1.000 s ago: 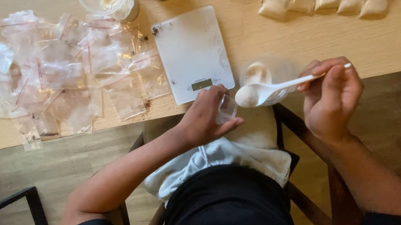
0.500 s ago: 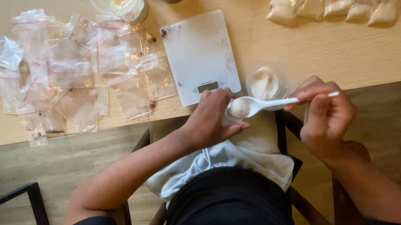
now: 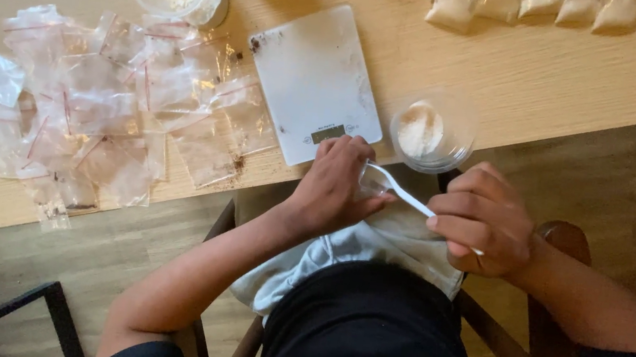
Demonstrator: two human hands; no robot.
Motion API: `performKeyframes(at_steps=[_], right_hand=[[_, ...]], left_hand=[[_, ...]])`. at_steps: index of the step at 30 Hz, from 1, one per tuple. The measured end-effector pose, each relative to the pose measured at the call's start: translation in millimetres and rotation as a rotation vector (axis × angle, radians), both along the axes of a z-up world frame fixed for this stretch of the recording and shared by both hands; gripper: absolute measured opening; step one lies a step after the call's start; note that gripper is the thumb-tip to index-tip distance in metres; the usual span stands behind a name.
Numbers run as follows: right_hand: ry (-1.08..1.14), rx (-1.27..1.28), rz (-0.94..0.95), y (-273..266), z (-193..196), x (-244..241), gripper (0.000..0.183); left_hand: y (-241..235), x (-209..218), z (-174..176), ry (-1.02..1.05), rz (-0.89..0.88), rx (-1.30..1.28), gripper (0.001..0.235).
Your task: Measuring white powder using a spoon and a digital scale and placing it into small plastic bags.
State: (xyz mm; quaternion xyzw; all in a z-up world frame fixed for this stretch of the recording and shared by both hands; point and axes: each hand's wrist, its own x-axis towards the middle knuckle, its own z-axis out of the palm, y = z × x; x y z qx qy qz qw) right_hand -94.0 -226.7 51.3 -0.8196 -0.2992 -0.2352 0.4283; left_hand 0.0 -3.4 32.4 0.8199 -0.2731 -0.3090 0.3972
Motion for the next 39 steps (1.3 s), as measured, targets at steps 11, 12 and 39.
performKeyframes(at_steps=[11, 12, 39], right_hand=[[0.015, 0.681, -0.336, -11.7, -14.9, 10.7, 0.026], [0.016, 0.688, -0.329, -15.3, -13.6, 13.8, 0.026], [0.432, 0.627, -0.549, -125.3, -168.2, -2.7, 0.043]], left_hand=[[23.6, 15.6, 10.3, 0.098, -0.023, -0.515, 0.039], [29.8, 24.2, 22.0, 0.094, -0.017, -0.508, 0.039], [186.1, 41.9, 203.8, 0.374, -0.307, -0.981, 0.021]])
